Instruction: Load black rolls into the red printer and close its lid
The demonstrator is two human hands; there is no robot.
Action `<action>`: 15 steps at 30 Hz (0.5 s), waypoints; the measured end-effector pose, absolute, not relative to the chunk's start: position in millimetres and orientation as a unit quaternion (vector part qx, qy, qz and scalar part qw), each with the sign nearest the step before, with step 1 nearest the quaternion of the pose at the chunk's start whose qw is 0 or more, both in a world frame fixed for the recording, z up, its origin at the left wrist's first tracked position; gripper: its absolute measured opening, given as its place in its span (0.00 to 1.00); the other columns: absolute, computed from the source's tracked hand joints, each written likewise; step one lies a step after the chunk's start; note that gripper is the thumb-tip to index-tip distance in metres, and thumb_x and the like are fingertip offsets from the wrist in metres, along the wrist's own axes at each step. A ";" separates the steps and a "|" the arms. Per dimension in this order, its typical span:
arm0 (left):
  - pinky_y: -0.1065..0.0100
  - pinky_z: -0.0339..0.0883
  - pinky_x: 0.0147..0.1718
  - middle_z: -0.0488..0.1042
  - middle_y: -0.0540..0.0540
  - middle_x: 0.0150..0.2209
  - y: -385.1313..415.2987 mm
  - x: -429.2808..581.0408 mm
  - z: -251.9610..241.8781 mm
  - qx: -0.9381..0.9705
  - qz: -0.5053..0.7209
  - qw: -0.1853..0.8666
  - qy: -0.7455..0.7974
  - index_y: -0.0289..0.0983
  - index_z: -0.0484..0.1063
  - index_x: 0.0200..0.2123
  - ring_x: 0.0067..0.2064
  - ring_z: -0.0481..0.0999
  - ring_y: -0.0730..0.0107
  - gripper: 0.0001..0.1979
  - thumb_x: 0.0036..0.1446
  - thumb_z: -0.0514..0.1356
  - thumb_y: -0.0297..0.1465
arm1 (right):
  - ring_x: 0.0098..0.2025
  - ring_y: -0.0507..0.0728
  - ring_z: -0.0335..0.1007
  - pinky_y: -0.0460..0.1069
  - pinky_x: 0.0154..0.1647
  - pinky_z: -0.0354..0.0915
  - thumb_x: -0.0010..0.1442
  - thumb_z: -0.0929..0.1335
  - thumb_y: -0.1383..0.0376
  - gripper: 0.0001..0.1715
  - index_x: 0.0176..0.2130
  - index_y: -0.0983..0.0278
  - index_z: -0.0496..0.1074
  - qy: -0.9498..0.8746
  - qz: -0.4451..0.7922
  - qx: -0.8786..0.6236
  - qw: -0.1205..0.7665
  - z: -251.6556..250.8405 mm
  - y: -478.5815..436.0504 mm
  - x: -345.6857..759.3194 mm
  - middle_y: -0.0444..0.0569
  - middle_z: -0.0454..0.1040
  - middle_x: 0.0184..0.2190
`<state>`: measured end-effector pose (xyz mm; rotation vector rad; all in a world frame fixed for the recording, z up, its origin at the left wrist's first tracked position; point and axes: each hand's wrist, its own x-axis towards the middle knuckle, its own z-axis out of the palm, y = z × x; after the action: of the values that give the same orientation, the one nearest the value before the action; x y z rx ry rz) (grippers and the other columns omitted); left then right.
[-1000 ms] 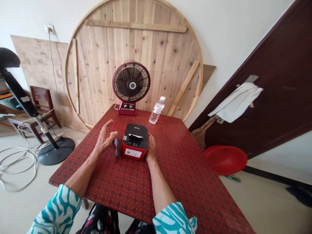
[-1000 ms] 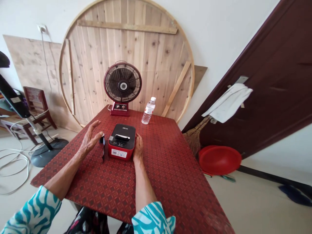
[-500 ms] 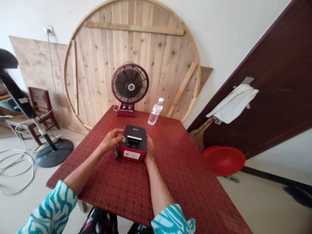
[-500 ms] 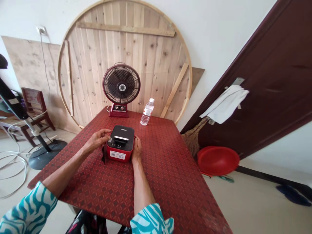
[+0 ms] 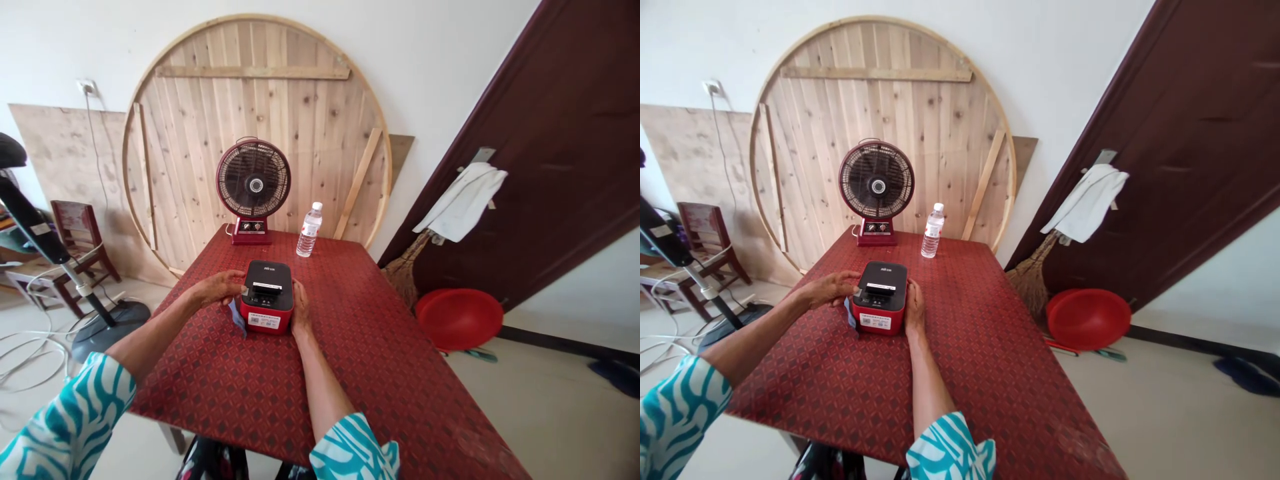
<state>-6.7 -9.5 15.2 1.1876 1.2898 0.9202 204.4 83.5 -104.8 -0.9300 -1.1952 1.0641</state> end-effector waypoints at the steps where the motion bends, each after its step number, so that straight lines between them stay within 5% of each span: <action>1: 0.75 0.44 0.14 0.68 0.58 0.19 -8.9 -6.2 14.3 0.494 0.390 0.557 0.542 0.32 0.61 0.57 0.14 0.57 0.82 0.35 0.47 0.67 0.35 | 0.54 0.59 0.68 0.55 0.58 0.58 0.58 0.61 0.46 0.28 0.48 0.60 0.73 -0.514 0.459 -0.403 0.602 -104.7 83.3 204.2 0.50 0.75 0.51; 15: 0.77 0.46 0.12 0.67 0.57 0.18 -10.8 1.5 -4.5 0.406 0.447 0.596 0.529 0.31 0.61 0.57 0.13 0.57 0.82 0.33 0.49 0.66 0.32 | 0.55 0.59 0.68 0.55 0.58 0.59 0.59 0.61 0.47 0.29 0.49 0.62 0.72 -0.516 0.449 -0.415 0.600 -98.4 76.6 204.7 0.53 0.75 0.52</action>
<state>1.5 -10.8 -4.5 0.9428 1.2282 1.0368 204.7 76.6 -98.4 -0.9613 -1.1970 1.0412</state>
